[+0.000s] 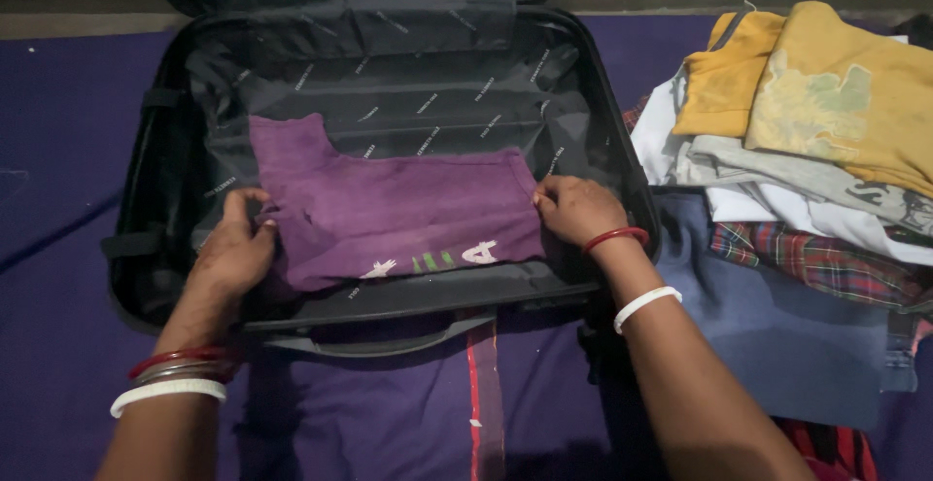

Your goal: The person folds several shirts and places them into a black suitcase on the floor.

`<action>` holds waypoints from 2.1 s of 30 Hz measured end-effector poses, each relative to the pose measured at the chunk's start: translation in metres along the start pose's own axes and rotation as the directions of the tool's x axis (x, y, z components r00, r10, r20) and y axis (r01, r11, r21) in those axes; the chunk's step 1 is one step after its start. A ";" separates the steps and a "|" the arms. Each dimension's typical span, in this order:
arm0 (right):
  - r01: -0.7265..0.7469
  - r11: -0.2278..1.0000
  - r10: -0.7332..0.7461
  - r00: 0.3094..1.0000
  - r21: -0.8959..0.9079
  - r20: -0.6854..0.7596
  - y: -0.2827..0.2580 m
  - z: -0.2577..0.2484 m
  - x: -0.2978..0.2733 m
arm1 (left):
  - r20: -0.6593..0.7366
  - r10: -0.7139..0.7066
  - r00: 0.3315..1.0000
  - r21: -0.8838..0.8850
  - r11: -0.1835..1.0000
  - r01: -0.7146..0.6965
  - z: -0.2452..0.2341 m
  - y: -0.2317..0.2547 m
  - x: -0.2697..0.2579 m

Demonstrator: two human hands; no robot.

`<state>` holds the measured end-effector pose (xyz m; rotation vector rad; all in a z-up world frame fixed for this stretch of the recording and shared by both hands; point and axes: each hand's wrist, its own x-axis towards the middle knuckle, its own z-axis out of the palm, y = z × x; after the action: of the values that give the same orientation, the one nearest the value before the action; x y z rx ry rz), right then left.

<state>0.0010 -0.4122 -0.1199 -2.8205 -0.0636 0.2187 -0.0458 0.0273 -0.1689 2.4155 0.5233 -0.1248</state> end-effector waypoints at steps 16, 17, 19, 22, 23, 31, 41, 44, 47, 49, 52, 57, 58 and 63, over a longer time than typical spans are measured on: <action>0.260 0.966 -0.260 0.966 0.017 0.015 -0.018 -0.014 -0.013 | 0.051 0.235 0.971 0.409 0.882 -0.235 -0.023 0.059 -0.041; 0.196 0.980 -0.197 0.980 0.045 0.018 -0.019 -0.016 -0.011 | 0.005 0.328 0.945 0.308 0.899 -0.313 -0.023 0.056 -0.039; 0.131 0.989 -0.133 0.991 0.072 0.021 -0.024 -0.018 -0.006 | -0.038 0.357 0.933 0.397 0.863 -0.314 -0.019 0.057 -0.033; 0.198 0.975 -0.187 0.977 0.105 -0.107 -0.036 -0.019 0.008 | -0.073 0.415 0.907 0.526 0.789 -0.319 -0.010 0.069 -0.025; 0.213 0.972 -0.202 0.973 0.102 -0.109 -0.040 -0.018 0.013 | -0.065 0.445 0.893 0.567 0.753 -0.334 -0.007 0.075 -0.022; 0.347 0.937 -0.349 0.929 -0.033 -0.121 -0.060 0.009 0.043 | 0.078 0.411 0.908 0.532 0.753 -0.387 0.026 0.119 0.004; 0.299 0.945 -0.298 0.954 -0.132 0.025 -0.050 0.020 0.066 | 0.189 0.383 0.904 0.513 0.747 -0.424 0.053 0.132 0.039; 0.273 0.950 -0.278 0.960 -0.153 -0.016 -0.049 0.024 0.067 | 0.226 0.328 0.917 0.612 0.685 -0.396 0.059 0.134 0.050; 0.256 0.952 -0.270 0.961 -0.167 -0.067 -0.051 0.025 0.065 | 0.191 0.389 0.901 0.691 0.599 -0.405 0.067 0.128 0.053; 0.254 0.951 -0.273 0.957 -0.176 -0.097 -0.052 0.021 0.063 | 0.213 0.400 0.892 0.729 0.543 -0.417 0.071 0.128 0.056; 0.169 0.974 -0.183 0.979 -0.152 -0.086 -0.055 0.014 0.058 | 0.208 0.424 0.881 0.760 0.497 -0.418 0.065 0.129 0.051; 0.151 0.979 -0.175 0.966 -0.137 -0.188 -0.055 0.013 0.058 | 0.321 0.284 0.904 0.794 0.440 -0.420 0.037 0.143 0.036; 0.151 0.979 -0.175 0.966 -0.136 -0.189 -0.054 0.014 0.058 | 0.318 0.381 0.868 0.776 0.421 -0.469 0.031 0.142 0.033; 0.254 0.935 -0.310 0.923 -0.246 -0.225 -0.054 0.013 0.052 | 0.389 0.420 0.820 0.776 0.330 -0.537 0.006 0.138 0.025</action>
<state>0.0496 -0.3537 -0.1230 -2.9761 -0.4600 -0.2418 0.0328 -0.0656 -0.0985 3.4205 -0.5355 -0.3394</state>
